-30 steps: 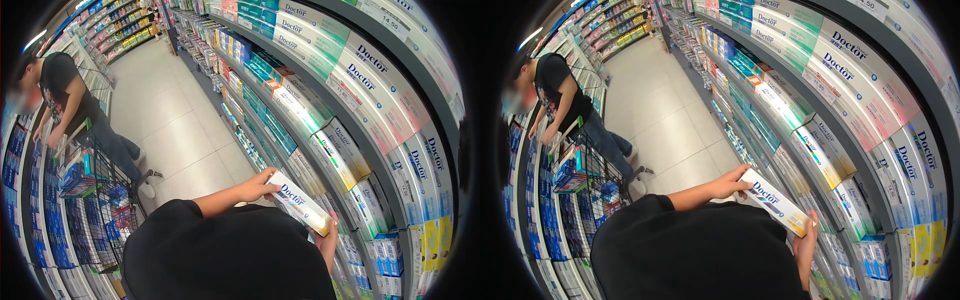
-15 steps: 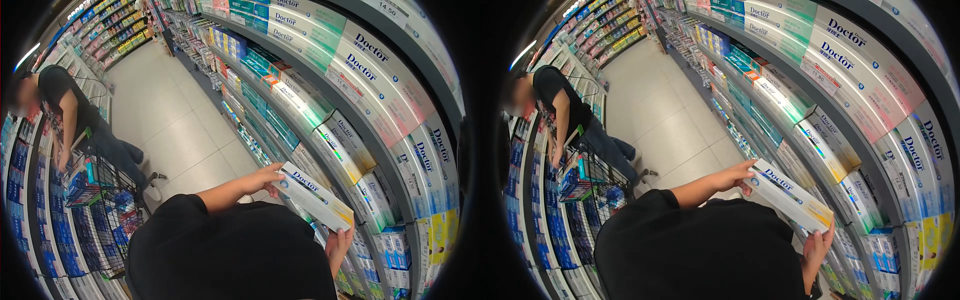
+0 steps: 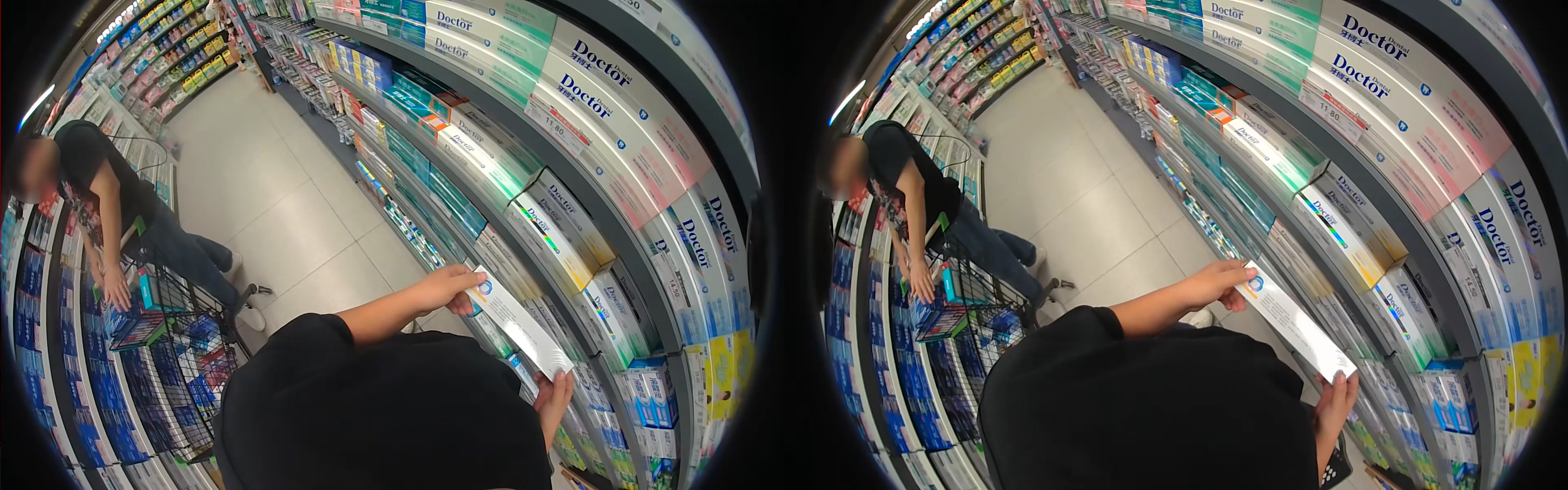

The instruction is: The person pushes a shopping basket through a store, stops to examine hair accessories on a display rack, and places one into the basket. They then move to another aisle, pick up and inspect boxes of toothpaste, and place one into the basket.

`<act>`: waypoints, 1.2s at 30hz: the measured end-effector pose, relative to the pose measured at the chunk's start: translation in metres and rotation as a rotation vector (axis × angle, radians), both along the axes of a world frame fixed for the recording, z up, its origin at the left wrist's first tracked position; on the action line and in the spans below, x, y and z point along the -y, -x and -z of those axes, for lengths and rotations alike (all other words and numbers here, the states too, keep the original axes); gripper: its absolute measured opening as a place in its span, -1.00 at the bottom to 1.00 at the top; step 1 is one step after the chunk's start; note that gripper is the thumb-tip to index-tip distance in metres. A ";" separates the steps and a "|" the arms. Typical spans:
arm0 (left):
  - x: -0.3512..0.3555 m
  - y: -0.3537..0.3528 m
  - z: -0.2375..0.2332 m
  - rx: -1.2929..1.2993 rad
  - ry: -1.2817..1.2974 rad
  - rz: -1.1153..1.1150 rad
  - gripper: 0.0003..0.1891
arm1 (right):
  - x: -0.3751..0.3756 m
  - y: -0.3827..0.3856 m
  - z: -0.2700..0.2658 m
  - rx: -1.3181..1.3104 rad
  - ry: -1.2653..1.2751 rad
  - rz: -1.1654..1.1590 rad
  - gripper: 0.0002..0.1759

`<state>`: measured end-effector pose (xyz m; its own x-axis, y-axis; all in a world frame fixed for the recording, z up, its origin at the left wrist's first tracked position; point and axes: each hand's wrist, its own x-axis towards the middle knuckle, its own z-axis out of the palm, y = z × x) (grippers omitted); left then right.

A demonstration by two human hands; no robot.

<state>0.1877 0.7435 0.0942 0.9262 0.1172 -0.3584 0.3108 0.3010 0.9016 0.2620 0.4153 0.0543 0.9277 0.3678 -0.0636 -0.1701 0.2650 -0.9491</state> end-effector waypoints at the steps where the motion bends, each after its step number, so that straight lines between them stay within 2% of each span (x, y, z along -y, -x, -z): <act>1: 0.001 0.000 0.000 -0.022 -0.010 0.020 -0.39 | 0.002 0.000 -0.001 0.003 0.028 0.016 -0.60; 7: 0.008 0.000 0.012 -0.159 -0.021 0.017 -0.33 | 0.003 0.000 0.020 -0.157 0.048 0.098 -0.60; 10: 0.006 0.004 0.012 -0.237 -0.002 0.044 -0.29 | 0.000 0.004 0.011 -0.239 0.151 0.086 -0.57; 13: 0.005 0.003 0.006 -0.254 -0.045 0.078 -0.23 | 0.008 0.000 0.011 -0.267 0.320 -0.042 -0.53; 16: 0.003 0.002 0.000 -0.270 -0.009 0.084 -0.18 | 0.007 0.001 0.003 -0.358 0.292 -0.054 -0.50; 19: -0.002 -0.001 0.004 -0.220 0.038 0.122 -0.15 | 0.002 0.004 -0.008 -0.338 0.113 -0.097 -0.48; 22: -0.004 0.005 -0.012 -0.036 -0.012 0.103 -0.18 | -0.014 0.008 -0.035 -0.290 -0.008 -0.019 -0.48; 23: -0.008 0.009 -0.006 0.020 -0.027 0.093 -0.29 | -0.005 -0.001 -0.015 -0.163 -0.058 -0.051 -0.48; 24: -0.013 0.010 -0.010 0.100 -0.098 0.151 -0.30 | -0.008 -0.003 -0.020 0.019 0.092 -0.091 -0.47; 25: -0.017 0.009 -0.015 0.182 -0.156 0.218 -0.22 | -0.008 -0.005 -0.028 0.083 0.186 -0.119 -0.43; 26: -0.023 0.006 -0.016 0.433 -0.428 0.174 -0.18 | -0.013 -0.005 -0.050 0.141 0.256 -0.185 -0.34; 27: -0.022 0.009 -0.021 0.553 -0.511 0.127 -0.15 | -0.014 -0.007 -0.043 0.251 0.202 -0.174 -0.26; 28: -0.021 0.011 -0.027 0.669 -0.600 0.071 -0.13 | -0.018 -0.007 -0.054 0.486 0.306 -0.153 -0.24; 30: -0.019 0.013 -0.046 0.641 -0.644 0.055 -0.22 | -0.023 -0.007 -0.062 0.690 0.416 -0.025 -0.25; 31: -0.022 0.011 -0.049 0.635 -0.772 0.083 -0.31 | -0.023 -0.010 -0.066 0.891 0.487 0.038 -0.28; 34: -0.028 0.000 -0.053 1.146 -1.339 -0.150 -0.51 | -0.017 -0.015 -0.073 1.375 0.595 0.174 -0.36; 35: -0.026 0.001 -0.054 1.187 -1.417 -0.227 -0.65 | -0.016 -0.016 -0.073 1.514 0.612 0.210 -0.38; 36: -0.024 0.001 -0.053 1.240 -1.425 -0.274 -0.65 | -0.017 -0.015 -0.072 1.545 0.587 0.279 -0.39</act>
<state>0.1872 0.7675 0.1470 0.4574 -0.1484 0.8768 -0.5314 -0.8362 0.1357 0.2774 0.4320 0.1263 0.2742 0.4515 0.8491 0.9422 -0.3029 -0.1432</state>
